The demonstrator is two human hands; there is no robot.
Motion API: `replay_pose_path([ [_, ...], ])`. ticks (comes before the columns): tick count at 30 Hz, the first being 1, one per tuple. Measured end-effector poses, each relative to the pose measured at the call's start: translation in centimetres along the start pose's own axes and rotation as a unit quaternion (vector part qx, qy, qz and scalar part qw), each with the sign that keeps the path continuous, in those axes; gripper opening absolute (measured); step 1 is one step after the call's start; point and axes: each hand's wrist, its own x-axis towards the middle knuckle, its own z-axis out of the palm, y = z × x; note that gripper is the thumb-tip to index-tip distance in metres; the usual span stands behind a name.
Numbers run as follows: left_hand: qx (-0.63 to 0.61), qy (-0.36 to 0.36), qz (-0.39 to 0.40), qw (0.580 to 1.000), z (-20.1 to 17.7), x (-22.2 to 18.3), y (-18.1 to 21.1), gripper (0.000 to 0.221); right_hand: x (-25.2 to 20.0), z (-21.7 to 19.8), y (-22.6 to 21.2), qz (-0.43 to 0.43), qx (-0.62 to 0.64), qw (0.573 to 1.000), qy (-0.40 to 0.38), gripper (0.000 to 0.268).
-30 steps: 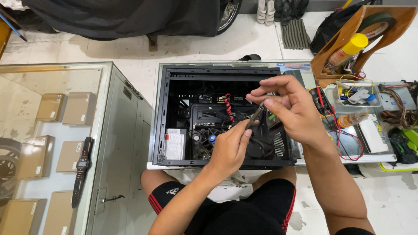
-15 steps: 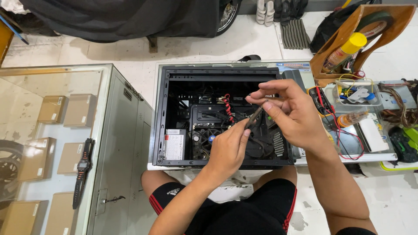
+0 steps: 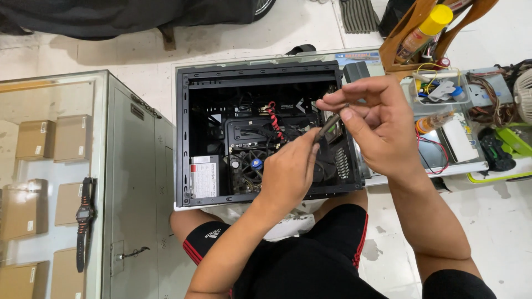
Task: Removing internal components from a desktop PC, including RAM sticks, the CPU fan, and various power/data cables.
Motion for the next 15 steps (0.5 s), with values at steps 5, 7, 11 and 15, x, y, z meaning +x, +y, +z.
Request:
replay_pose_path([
  [5, -0.129, -0.145, -0.065, 0.979, -1.9, 1.2, 0.3, 0.036, 0.1, -1.0, 0.8, 0.017, 0.022, 1.0, -0.012, 0.021],
  [7, -0.127, -0.132, -0.053, 0.982, -1.5, 1.1, 0.3, 0.033, 0.1, -1.1, 0.7, 0.017, 0.029, 0.999, -0.001, 0.02],
  [11, -0.03, -0.041, 0.012, 0.999, -0.7, 0.6, -0.1, 0.031, -0.2, -1.2, 0.9, 0.025, 0.033, 0.999, 0.008, 0.015],
  [15, -0.019, -0.042, 0.01, 0.999, -0.9, 0.6, -0.1, 0.03, -0.2, -1.4, 1.0, 0.004, 0.034, 0.999, 0.012, 0.014],
])
